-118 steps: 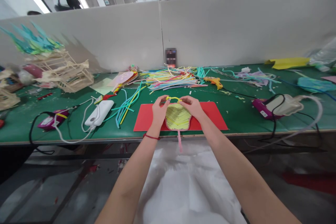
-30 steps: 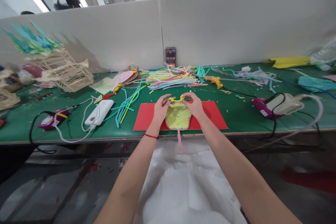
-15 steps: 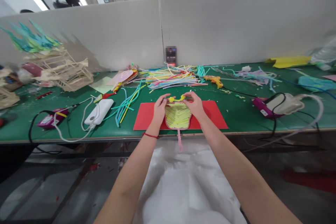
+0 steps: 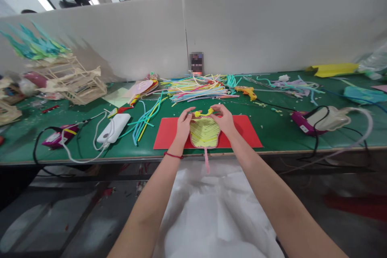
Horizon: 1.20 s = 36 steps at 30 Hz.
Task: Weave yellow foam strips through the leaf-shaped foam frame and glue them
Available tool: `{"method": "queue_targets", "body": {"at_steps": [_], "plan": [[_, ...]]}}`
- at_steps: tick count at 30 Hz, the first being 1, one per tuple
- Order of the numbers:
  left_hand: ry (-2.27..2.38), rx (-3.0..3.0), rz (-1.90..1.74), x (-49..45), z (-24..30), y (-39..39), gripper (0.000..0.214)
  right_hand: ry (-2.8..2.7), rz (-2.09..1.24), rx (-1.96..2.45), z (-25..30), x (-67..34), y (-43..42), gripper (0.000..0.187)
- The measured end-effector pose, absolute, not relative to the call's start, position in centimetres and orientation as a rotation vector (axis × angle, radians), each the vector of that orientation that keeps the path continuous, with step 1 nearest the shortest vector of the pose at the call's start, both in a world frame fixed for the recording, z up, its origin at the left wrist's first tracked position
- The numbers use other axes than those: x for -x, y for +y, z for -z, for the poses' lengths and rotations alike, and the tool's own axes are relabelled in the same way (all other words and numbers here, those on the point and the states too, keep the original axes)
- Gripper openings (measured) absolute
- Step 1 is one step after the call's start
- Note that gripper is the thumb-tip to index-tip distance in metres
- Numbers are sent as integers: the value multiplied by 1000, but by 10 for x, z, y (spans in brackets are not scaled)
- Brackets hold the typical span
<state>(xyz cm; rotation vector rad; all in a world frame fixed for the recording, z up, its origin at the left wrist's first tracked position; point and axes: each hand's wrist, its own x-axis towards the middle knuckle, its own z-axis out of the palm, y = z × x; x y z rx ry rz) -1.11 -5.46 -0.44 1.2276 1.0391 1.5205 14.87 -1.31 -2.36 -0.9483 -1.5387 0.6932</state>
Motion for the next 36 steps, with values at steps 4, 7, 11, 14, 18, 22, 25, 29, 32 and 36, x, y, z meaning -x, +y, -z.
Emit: {"method": "queue_targets", "body": {"at_steps": [4,7,11,14,18,22,25,29,32,36], "plan": [[1065,-1240,-1507,11,5,-54,25,-1544,-690,945,23,-148,-14,25],[1065,-1246,-1507,12,5,-54,25,-1540,-693,942,22,-148,-14,25],[1065,-1244,-1511,12,5,-55,24,-1538,-693,960,21,-148,-15,23],[1032,-1263,-1512,12,5,-55,24,-1521,-707,994,20,-147,-16,22],[1031,-1304,-1486,12,5,-54,25,-1515,-766,1024,19,-147,-18,25],[1048,-1328,-1470,12,6,-52,26,-1516,-812,1025,18,-148,-18,25],[1103,-1330,-1484,12,7,-51,22,-1521,-883,1023,17,-148,-18,26],[1213,-1296,-1550,13,8,-51,13,-1477,-953,1039,17,-148,-18,27],[1272,-1266,-1571,13,8,-51,15,-1435,-1006,1033,17,-149,-17,28],[1272,-1289,-1540,13,7,-52,21,-1426,-1021,1037,18,-150,-15,30]]}}
